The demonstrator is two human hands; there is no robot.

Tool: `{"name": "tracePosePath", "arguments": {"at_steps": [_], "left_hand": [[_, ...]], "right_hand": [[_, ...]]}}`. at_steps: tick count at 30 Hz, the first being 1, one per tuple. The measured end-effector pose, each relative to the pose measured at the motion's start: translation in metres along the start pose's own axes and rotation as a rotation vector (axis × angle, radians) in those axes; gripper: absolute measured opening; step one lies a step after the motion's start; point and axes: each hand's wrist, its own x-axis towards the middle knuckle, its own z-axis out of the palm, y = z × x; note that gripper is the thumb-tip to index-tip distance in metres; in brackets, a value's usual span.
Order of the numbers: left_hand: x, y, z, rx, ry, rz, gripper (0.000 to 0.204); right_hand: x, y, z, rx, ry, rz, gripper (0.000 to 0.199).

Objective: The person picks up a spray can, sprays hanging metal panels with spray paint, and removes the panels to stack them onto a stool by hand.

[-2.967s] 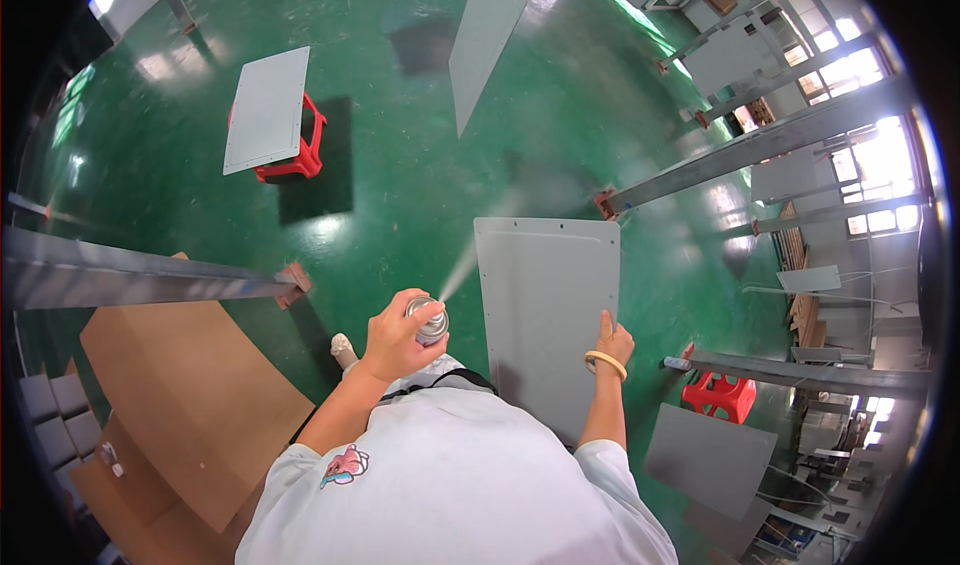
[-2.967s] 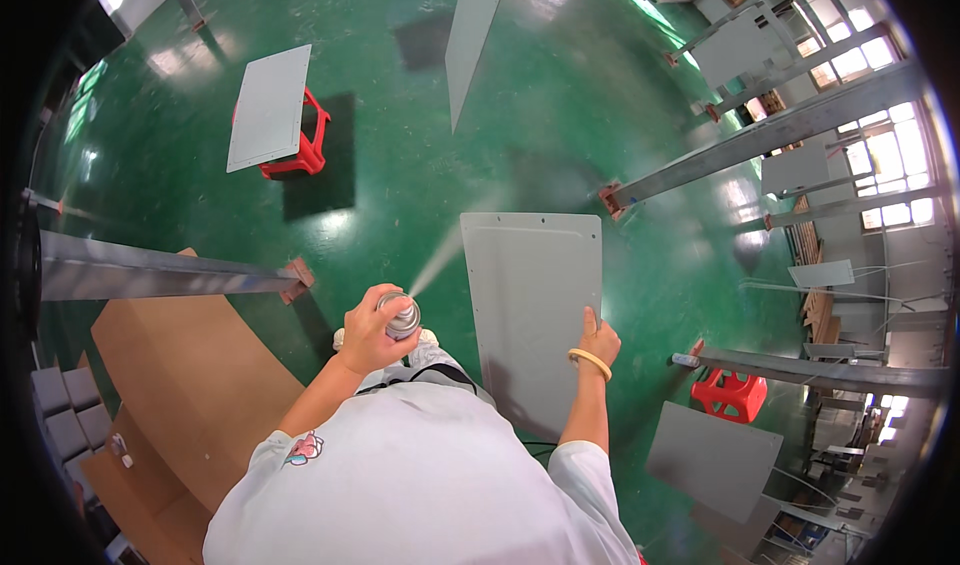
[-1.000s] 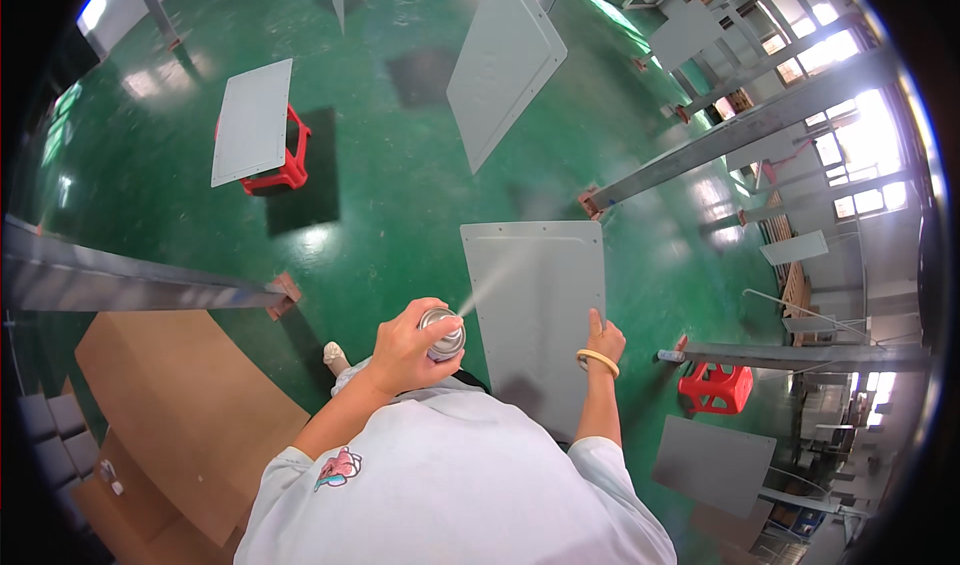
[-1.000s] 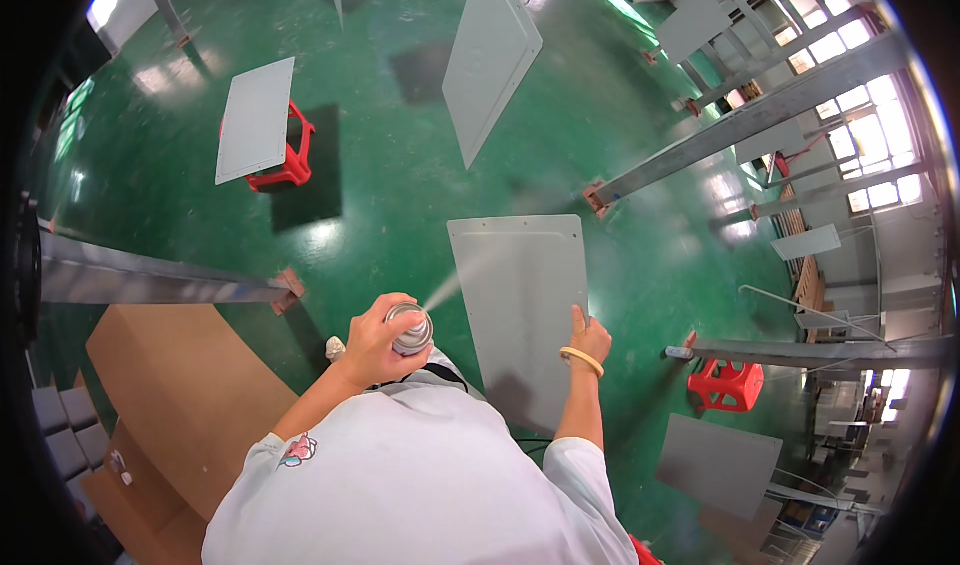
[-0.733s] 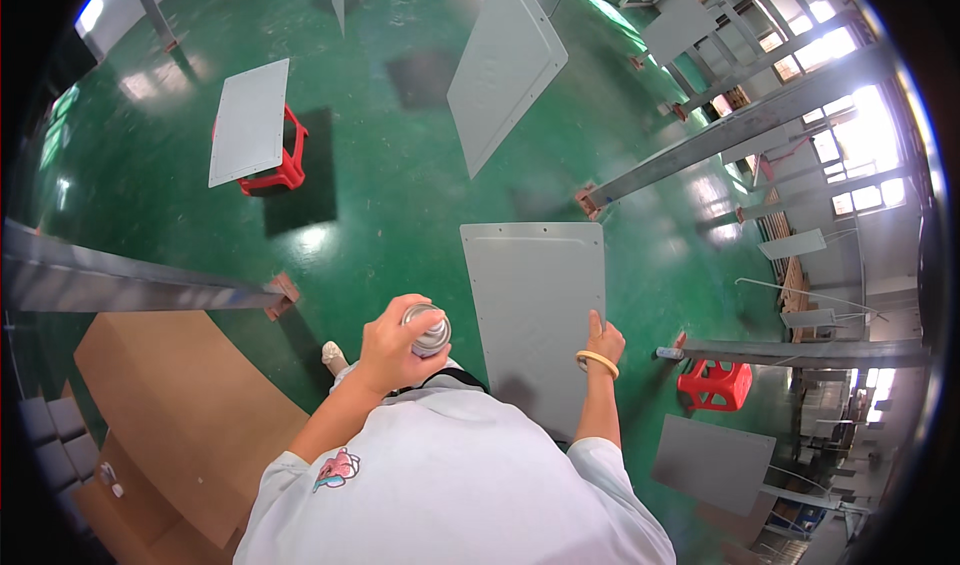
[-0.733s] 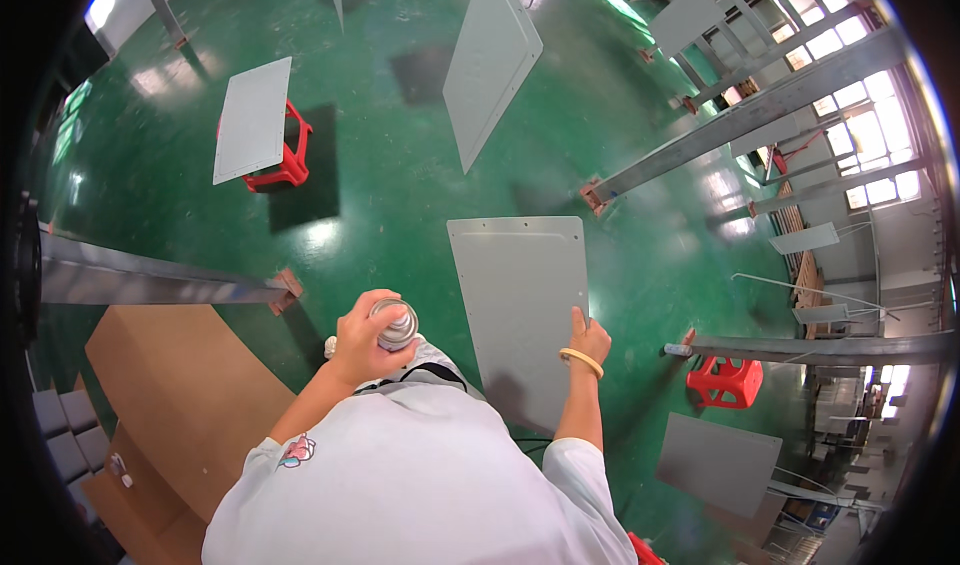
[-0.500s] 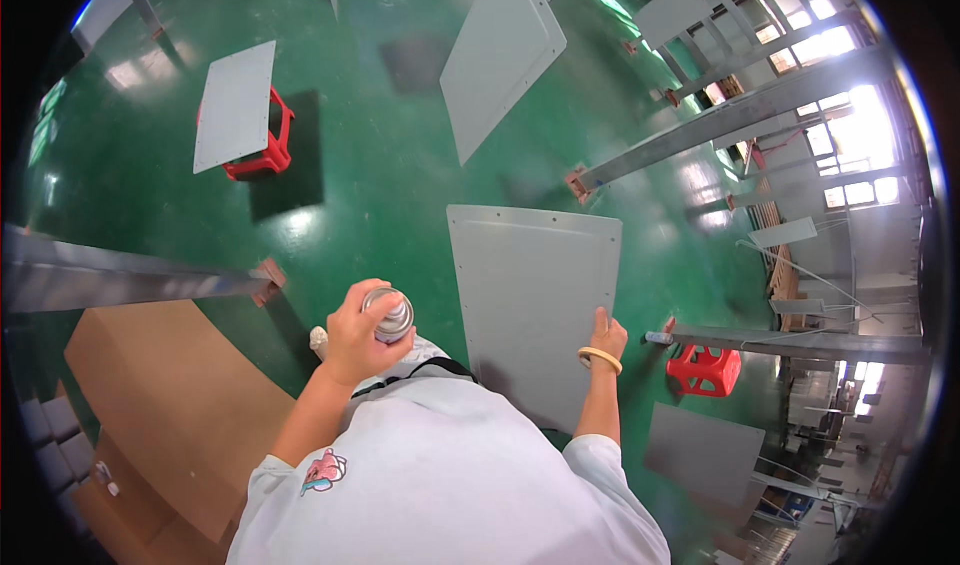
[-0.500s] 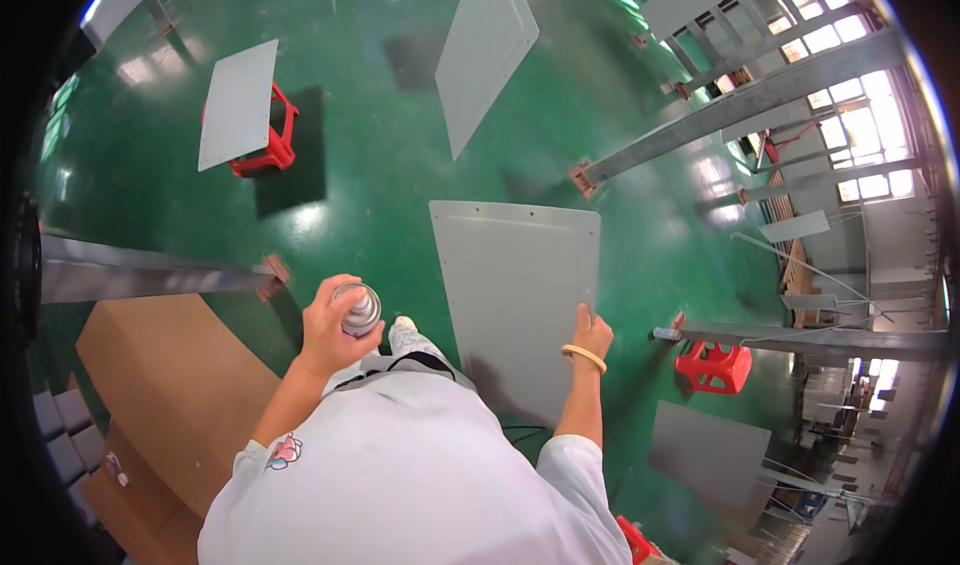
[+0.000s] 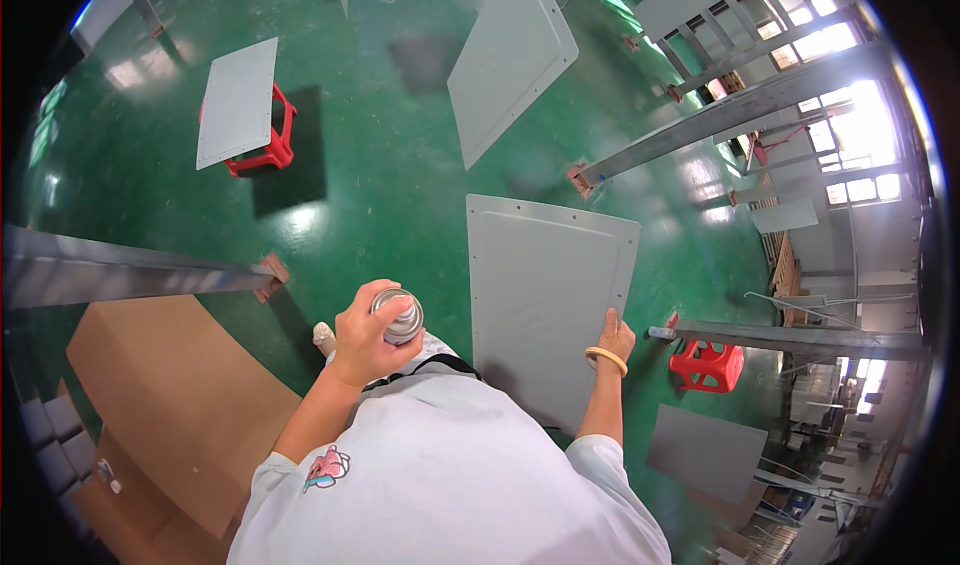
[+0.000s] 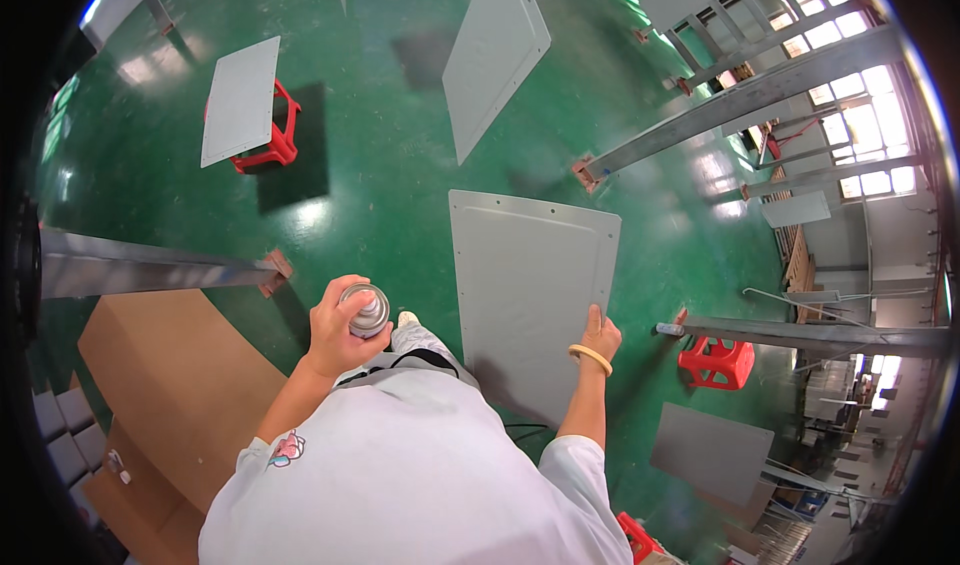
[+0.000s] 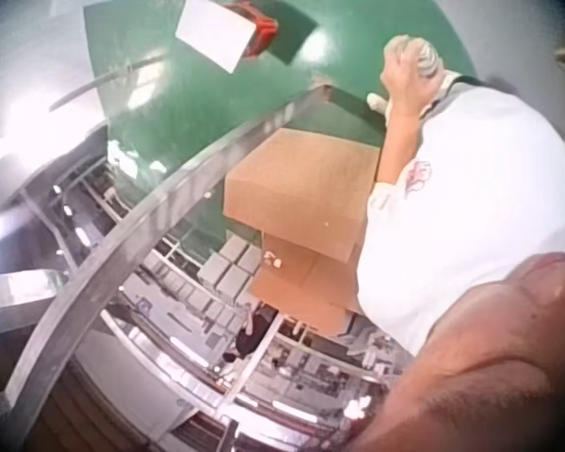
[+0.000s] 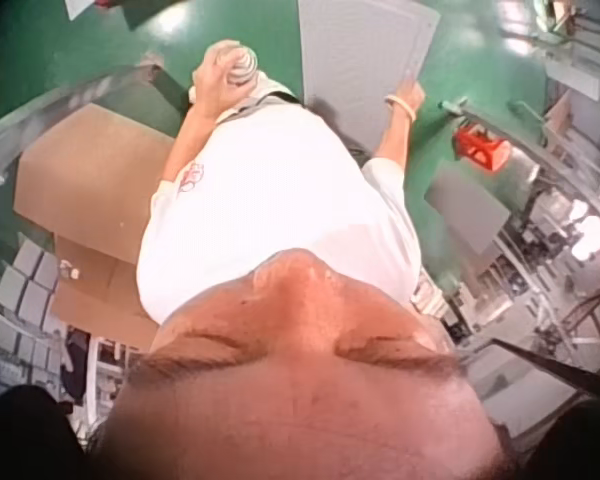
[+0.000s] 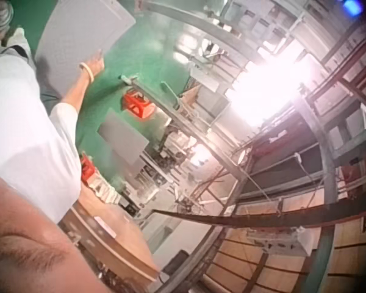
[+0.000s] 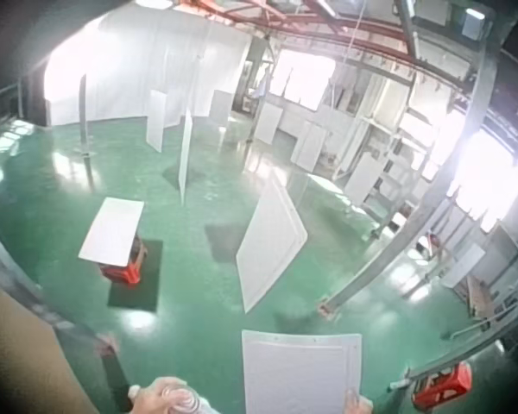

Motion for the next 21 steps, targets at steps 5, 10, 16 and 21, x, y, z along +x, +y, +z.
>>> {"name": "tracePosePath", "arguments": {"at_steps": [5,10,16,21], "left_hand": [[-0.003,0.005,0.002,0.001,-0.026,-0.005,0.053],[-0.001,0.015,0.008,-0.05,-0.112,-0.018,0.046],[0.003,0.021,0.026,-0.092,-0.206,0.037,0.045],[0.003,0.025,0.04,-0.129,-0.212,0.037,0.046]], "right_hand": [[-0.002,-0.015,-0.003,-0.017,0.0,0.02,0.065],[-0.003,0.022,-0.008,-0.093,0.041,0.062,0.065],[-0.02,0.04,-0.03,-0.109,0.091,0.103,0.061],[-0.033,0.058,-0.044,-0.086,0.127,0.173,0.059]]}}
